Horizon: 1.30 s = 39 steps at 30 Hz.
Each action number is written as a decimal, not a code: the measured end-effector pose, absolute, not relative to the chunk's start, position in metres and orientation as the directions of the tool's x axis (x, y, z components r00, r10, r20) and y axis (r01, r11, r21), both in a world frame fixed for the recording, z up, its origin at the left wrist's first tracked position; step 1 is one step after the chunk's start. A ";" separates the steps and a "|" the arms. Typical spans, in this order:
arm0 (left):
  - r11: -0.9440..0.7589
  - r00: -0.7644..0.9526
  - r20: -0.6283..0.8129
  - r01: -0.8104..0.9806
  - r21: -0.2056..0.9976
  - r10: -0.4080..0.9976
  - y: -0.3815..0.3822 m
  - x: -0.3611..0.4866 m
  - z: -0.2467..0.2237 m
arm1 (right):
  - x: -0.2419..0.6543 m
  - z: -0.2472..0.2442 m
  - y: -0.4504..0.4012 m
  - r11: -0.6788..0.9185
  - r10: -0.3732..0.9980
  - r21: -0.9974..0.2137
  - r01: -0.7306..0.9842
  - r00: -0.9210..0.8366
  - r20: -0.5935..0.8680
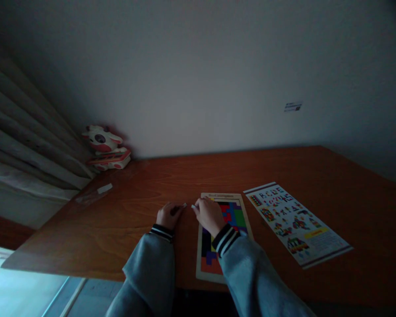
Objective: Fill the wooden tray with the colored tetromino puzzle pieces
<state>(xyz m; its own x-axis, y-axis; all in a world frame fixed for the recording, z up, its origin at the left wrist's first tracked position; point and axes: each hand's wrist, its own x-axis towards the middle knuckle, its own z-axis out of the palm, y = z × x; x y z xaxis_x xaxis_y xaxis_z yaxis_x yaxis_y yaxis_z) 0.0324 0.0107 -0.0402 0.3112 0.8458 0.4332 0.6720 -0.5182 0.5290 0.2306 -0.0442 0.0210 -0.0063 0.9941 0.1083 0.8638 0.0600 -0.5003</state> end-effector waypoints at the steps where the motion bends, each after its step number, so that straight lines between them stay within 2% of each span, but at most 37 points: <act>1: -0.531 0.319 0.440 0.652 0.541 0.840 0.010 0.034 -0.039 | 0.247 0.020 -0.050 0.094 0.986 -0.517 0.851 -0.006 0.169; 7: -0.576 0.326 0.477 0.514 0.636 0.816 0.007 0.048 -0.036 | 0.344 -0.003 -0.095 0.163 0.907 -0.558 0.814 0.099 0.409; 9: -0.566 0.293 0.485 0.476 0.674 0.824 0.010 0.055 -0.036 | 0.360 -0.016 -0.108 0.156 0.887 -0.559 0.814 0.134 0.443; 14: -0.482 0.162 0.457 0.387 0.786 0.875 0.030 0.078 -0.037 | 0.349 -0.043 -0.119 0.218 0.873 -0.514 0.830 0.070 0.482; 21: -0.403 0.150 0.376 0.231 0.886 0.914 0.046 0.095 -0.035 | 0.304 -0.044 -0.116 0.213 0.874 -0.610 0.764 0.131 0.468; 29: -0.366 0.178 0.341 0.139 0.920 0.923 0.058 0.101 -0.040 | 0.333 -0.042 -0.061 0.113 0.840 -0.713 0.692 0.316 0.440; 33: -0.371 0.176 0.345 0.149 0.916 0.922 0.067 0.102 -0.044 | 0.338 -0.041 -0.015 0.161 0.854 -0.722 0.673 0.272 0.444; 39: -0.405 0.265 0.352 0.180 0.897 0.898 0.075 0.106 -0.050 | 0.336 -0.040 0.019 0.229 0.884 -0.727 0.647 0.176 0.434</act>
